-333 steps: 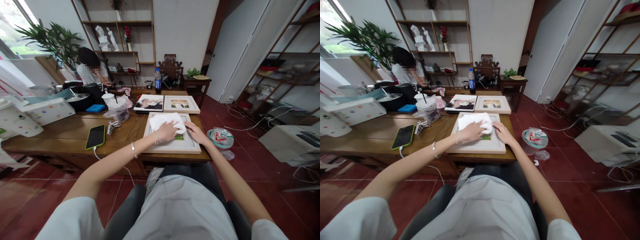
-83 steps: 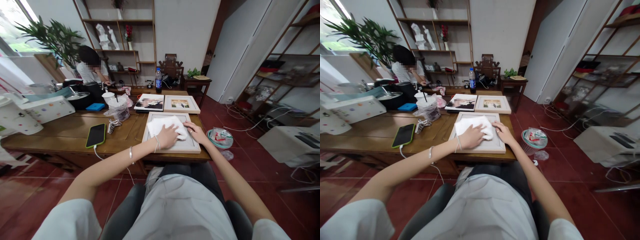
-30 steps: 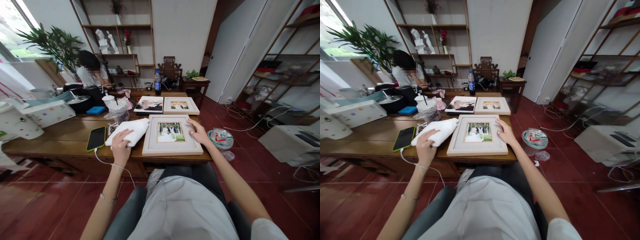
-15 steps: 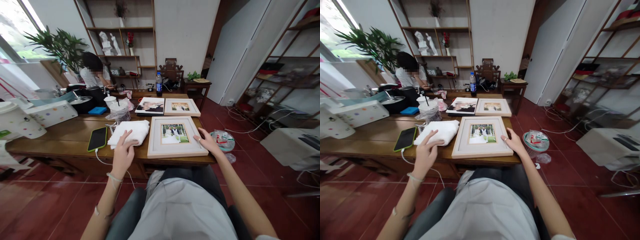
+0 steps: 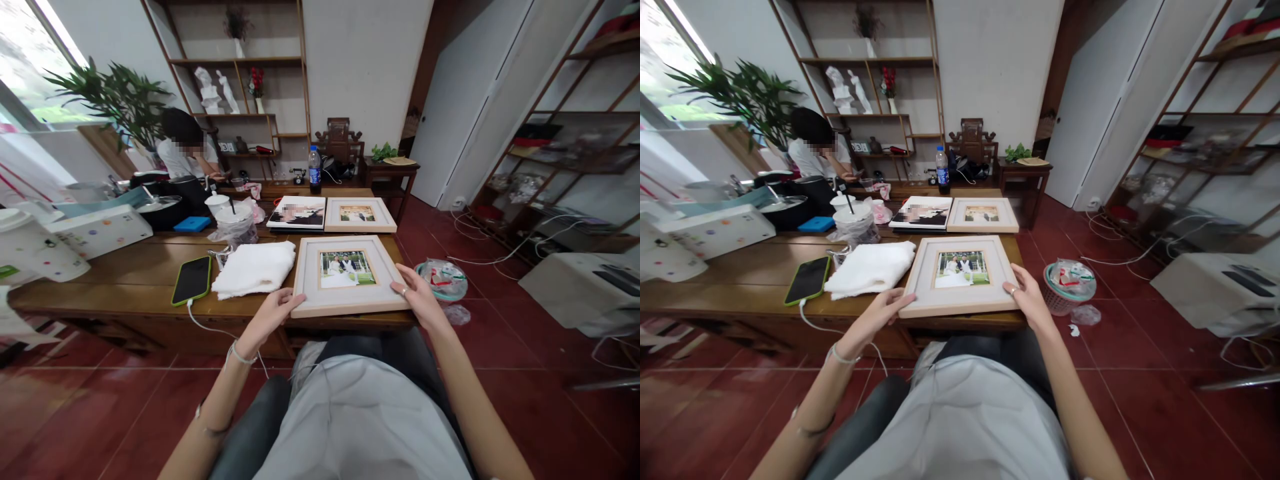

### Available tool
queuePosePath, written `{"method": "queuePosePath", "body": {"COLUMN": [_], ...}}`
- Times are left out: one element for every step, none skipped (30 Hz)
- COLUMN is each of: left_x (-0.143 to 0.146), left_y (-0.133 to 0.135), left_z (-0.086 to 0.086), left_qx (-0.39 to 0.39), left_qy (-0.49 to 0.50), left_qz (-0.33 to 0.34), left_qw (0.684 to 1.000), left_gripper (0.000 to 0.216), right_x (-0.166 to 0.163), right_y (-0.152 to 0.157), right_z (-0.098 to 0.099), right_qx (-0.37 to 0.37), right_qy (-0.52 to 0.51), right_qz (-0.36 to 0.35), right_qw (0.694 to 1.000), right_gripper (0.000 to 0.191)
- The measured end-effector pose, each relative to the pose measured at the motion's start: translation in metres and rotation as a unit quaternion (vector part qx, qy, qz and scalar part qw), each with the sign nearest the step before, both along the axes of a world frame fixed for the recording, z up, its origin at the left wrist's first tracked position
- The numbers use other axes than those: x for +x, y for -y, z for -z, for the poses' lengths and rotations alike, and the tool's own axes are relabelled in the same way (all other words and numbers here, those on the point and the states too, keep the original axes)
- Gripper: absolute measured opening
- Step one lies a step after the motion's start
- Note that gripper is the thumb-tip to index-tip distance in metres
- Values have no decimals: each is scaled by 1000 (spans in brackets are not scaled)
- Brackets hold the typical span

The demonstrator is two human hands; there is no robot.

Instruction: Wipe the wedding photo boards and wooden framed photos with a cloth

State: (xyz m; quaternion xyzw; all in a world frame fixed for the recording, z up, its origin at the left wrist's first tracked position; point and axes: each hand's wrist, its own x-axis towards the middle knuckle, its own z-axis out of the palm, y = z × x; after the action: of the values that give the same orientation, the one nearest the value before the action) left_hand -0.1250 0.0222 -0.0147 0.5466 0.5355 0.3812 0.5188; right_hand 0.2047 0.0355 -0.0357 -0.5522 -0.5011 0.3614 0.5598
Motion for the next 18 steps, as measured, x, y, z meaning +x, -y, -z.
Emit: {"method": "queuePosePath", "body": {"left_x": [1, 2, 3, 5, 6, 8, 10, 12, 15, 17, 21, 24, 28, 33, 39, 46, 55, 65], "left_y": [1, 2, 3, 4, 4, 3, 3, 2, 0, -2, -6, -11, -19, -28, -40, -55, -71, -88], "left_z": [0, 1, 1, 1, 0, -1, -3, -5, -9, -12, -16, -20, -24, -28, -31, -34, -35, -36], "left_qx": [-11, -17, -20, -20, -17, -13, -9, -5, 0, 6, 13, 16, 5, -24, -66, -128, -180, -212], "left_qy": [23, 42, 59, 73, 83, 88, 91, 92, 94, 98, 107, 125, 149, 181, 217, 250, 278, 302], "left_qz": [-3, -5, -5, 1, 12, 24, 35, 46, 54, 61, 67, 74, 87, 107, 129, 161, 183, 184], "left_qw": [1000, 999, 998, 997, 996, 996, 995, 995, 994, 993, 992, 989, 985, 977, 965, 946, 925, 911], "left_gripper": [52, 52, 52, 51, 50, 50, 50, 50, 50, 51, 50, 50, 50, 51, 52, 55, 55, 52], "right_x": [0, -1, -1, -2, -2, -2, -2, -2, 0, 2, 4, 8, 12, 16, 21, 25, 29, 33], "right_y": [4, 9, 14, 19, 24, 28, 33, 37, 40, 43, 46, 49, 51, 54, 56, 59, 62, 65], "right_z": [-3, -6, -9, -11, -14, -16, -19, -21, -24, -27, -30, -34, -38, -41, -45, -48, -51, -54], "right_qx": [-11, -24, -40, -56, -73, -92, -111, -129, -141, -147, -145, -137, -127, -116, -106, -97, -85, -71], "right_qy": [-54, -109, -162, -211, -253, -287, -311, -328, -339, -347, -354, -362, -371, -381, -388, -392, -393, -390], "right_qz": [2, 7, 15, 18, 12, -2, -20, -37, -47, -47, -35, -15, 11, 38, 64, 85, 100, 109], "right_qw": [998, 994, 986, 976, 965, 954, 944, 935, 929, 925, 924, 922, 920, 917, 913, 911, 910, 912], "right_gripper": [52, 50, 47, 43, 38, 33, 28, 24, 22, 22, 23, 25, 26, 26, 26, 25, 24, 23]}}
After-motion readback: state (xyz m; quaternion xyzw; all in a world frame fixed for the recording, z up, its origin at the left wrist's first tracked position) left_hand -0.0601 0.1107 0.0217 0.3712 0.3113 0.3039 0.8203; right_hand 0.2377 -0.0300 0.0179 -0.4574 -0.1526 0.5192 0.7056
